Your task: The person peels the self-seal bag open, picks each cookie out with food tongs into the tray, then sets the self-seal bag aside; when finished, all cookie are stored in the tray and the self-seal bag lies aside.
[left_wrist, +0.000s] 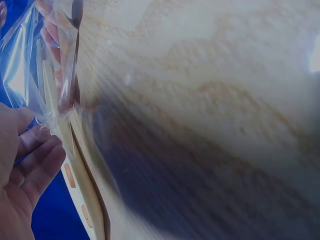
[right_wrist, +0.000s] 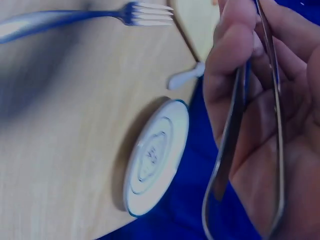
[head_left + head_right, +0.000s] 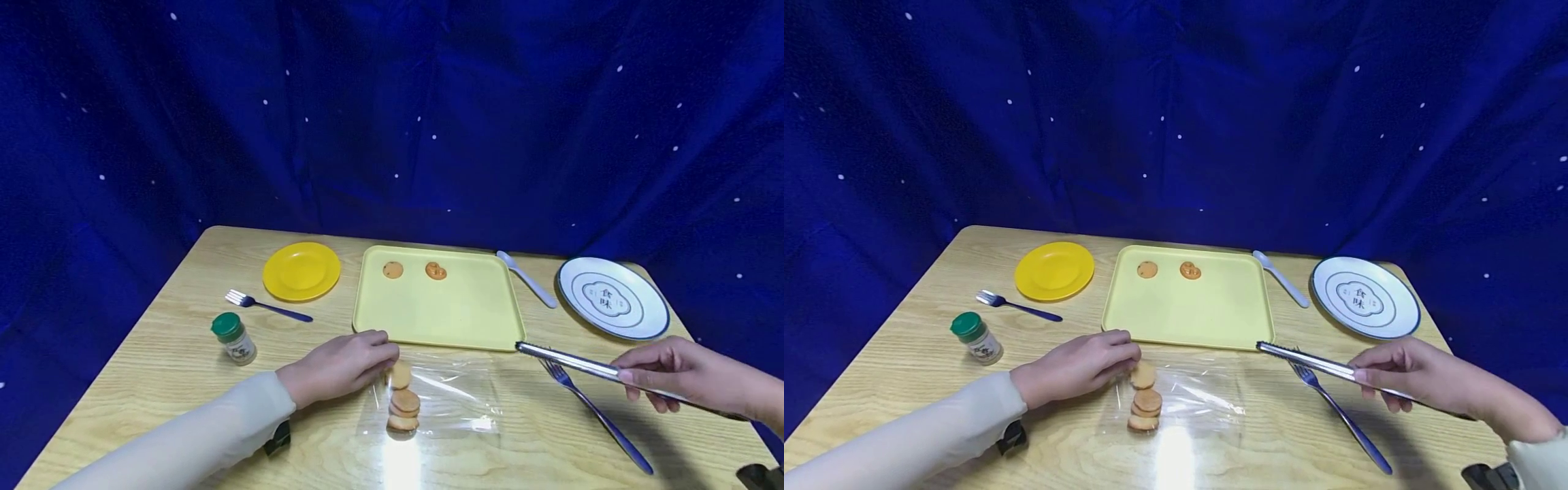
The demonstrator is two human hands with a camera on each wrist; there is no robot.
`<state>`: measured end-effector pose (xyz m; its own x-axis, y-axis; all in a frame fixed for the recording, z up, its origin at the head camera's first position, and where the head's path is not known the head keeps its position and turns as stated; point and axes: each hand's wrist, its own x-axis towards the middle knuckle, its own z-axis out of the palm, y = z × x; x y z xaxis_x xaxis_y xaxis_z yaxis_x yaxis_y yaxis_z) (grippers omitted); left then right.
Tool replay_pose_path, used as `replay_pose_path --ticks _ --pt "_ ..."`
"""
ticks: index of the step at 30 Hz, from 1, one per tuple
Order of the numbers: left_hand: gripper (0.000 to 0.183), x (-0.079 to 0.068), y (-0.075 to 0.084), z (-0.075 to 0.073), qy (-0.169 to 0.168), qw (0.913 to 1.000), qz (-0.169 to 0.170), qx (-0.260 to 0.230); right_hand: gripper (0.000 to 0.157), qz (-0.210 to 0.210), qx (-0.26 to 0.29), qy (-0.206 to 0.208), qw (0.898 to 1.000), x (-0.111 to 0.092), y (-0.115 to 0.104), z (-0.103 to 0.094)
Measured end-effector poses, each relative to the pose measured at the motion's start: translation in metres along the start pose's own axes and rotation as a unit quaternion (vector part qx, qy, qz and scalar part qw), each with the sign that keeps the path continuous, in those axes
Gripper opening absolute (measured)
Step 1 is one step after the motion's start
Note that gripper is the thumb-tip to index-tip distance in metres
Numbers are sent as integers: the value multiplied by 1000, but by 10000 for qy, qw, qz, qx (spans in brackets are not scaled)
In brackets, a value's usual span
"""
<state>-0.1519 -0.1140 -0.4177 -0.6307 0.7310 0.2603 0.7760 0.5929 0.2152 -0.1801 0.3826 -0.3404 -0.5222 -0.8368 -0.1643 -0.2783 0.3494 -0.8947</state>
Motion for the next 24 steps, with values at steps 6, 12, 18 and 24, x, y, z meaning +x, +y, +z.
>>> replay_pose_path --ticks 6,12,18,24 --pt "6 0 0 -1 -9 10000 -33 -52 26 202 592 -740 9953 27 6 25" --pt "6 0 2 -3 -31 10000 -58 -56 24 427 282 -734 9960 81 4 49" --pt "6 1 3 -3 -90 9999 -72 -77 29 557 -49 -673 9962 120 1 70" --pt "7 1 3 -2 -103 9998 -142 -84 30 680 -168 -665 9953 135 -5 76"
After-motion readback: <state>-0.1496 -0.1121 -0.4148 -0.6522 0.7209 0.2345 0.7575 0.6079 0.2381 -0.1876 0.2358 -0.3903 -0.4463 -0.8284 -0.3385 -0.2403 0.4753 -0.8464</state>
